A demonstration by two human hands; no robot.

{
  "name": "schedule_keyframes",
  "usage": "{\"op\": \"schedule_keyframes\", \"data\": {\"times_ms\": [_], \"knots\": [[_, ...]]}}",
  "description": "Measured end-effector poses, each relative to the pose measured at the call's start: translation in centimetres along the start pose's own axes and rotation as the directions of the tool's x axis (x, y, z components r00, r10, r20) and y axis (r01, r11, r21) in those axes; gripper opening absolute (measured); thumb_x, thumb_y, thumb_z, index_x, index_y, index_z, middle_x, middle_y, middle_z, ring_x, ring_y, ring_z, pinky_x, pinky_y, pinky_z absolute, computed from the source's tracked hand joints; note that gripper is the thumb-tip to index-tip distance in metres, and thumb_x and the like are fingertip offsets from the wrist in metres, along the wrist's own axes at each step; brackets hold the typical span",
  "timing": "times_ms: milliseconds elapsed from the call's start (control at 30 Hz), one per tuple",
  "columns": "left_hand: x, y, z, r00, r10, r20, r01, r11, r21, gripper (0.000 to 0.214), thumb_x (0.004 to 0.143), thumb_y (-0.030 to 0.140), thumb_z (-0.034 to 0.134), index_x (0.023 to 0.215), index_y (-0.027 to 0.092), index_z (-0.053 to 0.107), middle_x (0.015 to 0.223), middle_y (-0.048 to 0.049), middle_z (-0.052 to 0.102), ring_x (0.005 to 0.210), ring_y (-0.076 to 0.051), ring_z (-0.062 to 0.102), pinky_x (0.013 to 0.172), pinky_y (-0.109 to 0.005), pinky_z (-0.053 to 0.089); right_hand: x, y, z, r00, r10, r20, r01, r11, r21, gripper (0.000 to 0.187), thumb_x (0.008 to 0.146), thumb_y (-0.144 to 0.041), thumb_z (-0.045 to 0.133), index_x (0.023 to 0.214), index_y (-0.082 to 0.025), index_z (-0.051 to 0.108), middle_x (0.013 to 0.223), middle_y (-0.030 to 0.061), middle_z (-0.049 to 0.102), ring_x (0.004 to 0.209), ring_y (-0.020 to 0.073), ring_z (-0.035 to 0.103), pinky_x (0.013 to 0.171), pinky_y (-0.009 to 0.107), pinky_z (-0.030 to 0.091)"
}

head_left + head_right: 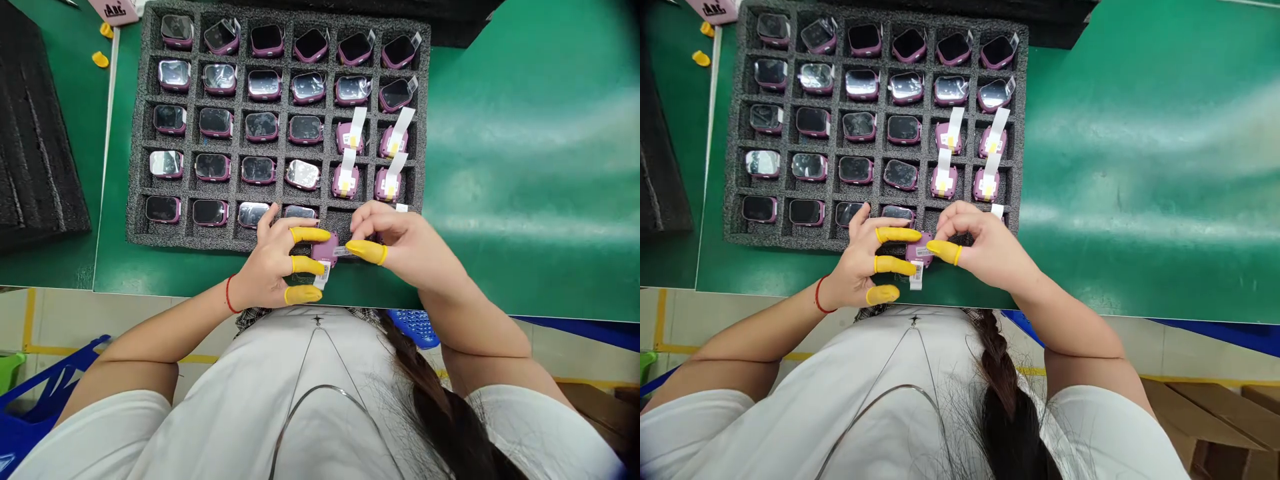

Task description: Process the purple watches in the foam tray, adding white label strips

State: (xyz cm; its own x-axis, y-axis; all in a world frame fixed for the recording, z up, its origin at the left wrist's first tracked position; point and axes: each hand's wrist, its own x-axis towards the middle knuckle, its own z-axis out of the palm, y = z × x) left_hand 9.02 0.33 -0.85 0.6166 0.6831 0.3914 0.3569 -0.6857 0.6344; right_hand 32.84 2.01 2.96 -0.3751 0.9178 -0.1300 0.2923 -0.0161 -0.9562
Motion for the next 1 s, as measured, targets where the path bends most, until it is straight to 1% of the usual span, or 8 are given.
{"op": "schedule_keyframes", "data": {"times_ms": [67, 100, 133, 233, 333, 500, 733, 1000], "knots": [[0.0, 0.1, 0.3, 0.998, -0.05, -0.036, 0.052, 0.998, 0.037, 0.021, 0.091, 0.045, 0.062, 0.084, 0.025, 0.066, 0.117, -0.0022, 0.069, 0.126, -0.023, 0.054, 0.121, -0.055, 0.012, 0.4, 0.6, 0.8, 0.998, 0.066, 0.021, -0.066, 0.997, 0.041, 0.015, 0.078, -0.03, 0.073, 0.068, -0.02, 0.068, 0.089, 0.0028, 0.059, 0.084, 0.0159, 0.057, 0.079, 0.034, 0.046], [0.0, 0.1, 0.5, 0.995, -0.089, -0.048, 0.092, 0.994, 0.064, 0.017, 0.089, 0.041, 0.065, 0.088, 0.024, 0.063, 0.116, -0.0018, 0.069, 0.126, -0.021, 0.055, 0.122, -0.054, 0.013, 0.5, 0.7, 1.1, 0.997, 0.074, 0.012, -0.074, 0.996, 0.04, 0.014, 0.078, -0.027, 0.072, 0.068, -0.019, 0.068, 0.088, 0.0026, 0.059, 0.086, 0.0163, 0.057, 0.081, 0.035, 0.045], [0.1, 0.2, 0.7, 0.991, -0.127, -0.053, 0.131, 0.987, 0.089, 0.018, 0.088, 0.039, 0.068, 0.095, 0.024, 0.061, 0.117, -0.0021, 0.069, 0.126, -0.021, 0.055, 0.122, -0.054, 0.014, 0.5, 0.8, 1.4, 0.997, 0.076, 0.0, -0.076, 0.997, 0.026, 0.012, 0.078, -0.025, 0.071, 0.067, -0.019, 0.068, 0.088, 0.0026, 0.059, 0.088, 0.0168, 0.056, 0.084, 0.036, 0.043], [0.3, 0.2, 1.3, 0.981, -0.19, -0.049, 0.195, 0.971, 0.138, 0.042, 0.086, 0.042, 0.07, 0.118, 0.023, 0.051, 0.12, -0.0041, 0.068, 0.123, -0.021, 0.057, 0.122, -0.053, 0.015, 0.6, 0.8, 1.8, 0.997, 0.07, -0.022, -0.071, 0.996, -0.045, 0.011, 0.077, -0.02, 0.07, 0.066, -0.019, 0.068, 0.087, 0.0025, 0.06, 0.091, 0.0181, 0.054, 0.089, 0.038, 0.04], [0.4, 0.1, 1.6, 0.98, -0.179, -0.083, 0.191, 0.967, 0.168, 0.051, 0.086, 0.049, 0.068, 0.124, 0.022, 0.047, 0.117, -0.004, 0.067, 0.116, -0.021, 0.06, 0.122, -0.052, 0.016, 0.6, 0.7, 2.1, 0.999, 0.05, -0.019, -0.052, 0.992, -0.113, 0.012, 0.078, -0.017, 0.069, 0.066, -0.019, 0.068, 0.086, 0.0024, 0.061, 0.09, 0.018, 0.053, 0.091, 0.039, 0.039], [0.2, -0.1, 1.9, 0.981, -0.147, -0.13, 0.17, 0.967, 0.191, 0.052, 0.085, 0.053, 0.067, 0.123, 0.022, 0.048, 0.113, -0.0039, 0.066, 0.113, -0.021, 0.061, 0.122, -0.051, 0.016, 0.6, 0.9, 2.5, 1.0, 0.026, -0.014, -0.028, 0.982, -0.186, 0.014, 0.079, -0.014, 0.067, 0.065, -0.019, 0.067, 0.086, 0.0023, 0.061, 0.092, 0.0187, 0.052, 0.088, 0.038, 0.04], [0.2, -0.3, 2.1, 0.979, -0.149, -0.137, 0.175, 0.964, 0.2, 0.052, 0.085, 0.056, 0.065, 0.123, 0.023, 0.05, 0.112, -0.0035, 0.065, 0.111, -0.022, 0.061, 0.121, -0.053, 0.016, 0.6, 0.9, 2.6, 1.0, 0.015, -0.008, -0.016, 0.979, -0.202, 0.016, 0.079, -0.012, 0.067, 0.065, -0.019, 0.066, 0.085, 0.0021, 0.061, 0.091, 0.0184, 0.051, 0.087, 0.038, 0.04], [0.2, -0.5, 2.1, 0.982, -0.12, -0.146, 0.148, 0.968, 0.201, 0.053, 0.085, 0.055, 0.066, 0.122, 0.021, 0.05, 0.111, -0.0045, 0.065, 0.11, -0.021, 0.061, 0.12, -0.054, 0.019, 0.6, 0.9, 2.6, 1.0, 0.022, -0.009, -0.023, 0.977, -0.214, 0.015, 0.078, -0.013, 0.066, 0.064, -0.019, 0.065, 0.085, 0.0022, 0.06, 0.091, 0.0186, 0.051, 0.087, 0.038, 0.041]]}}
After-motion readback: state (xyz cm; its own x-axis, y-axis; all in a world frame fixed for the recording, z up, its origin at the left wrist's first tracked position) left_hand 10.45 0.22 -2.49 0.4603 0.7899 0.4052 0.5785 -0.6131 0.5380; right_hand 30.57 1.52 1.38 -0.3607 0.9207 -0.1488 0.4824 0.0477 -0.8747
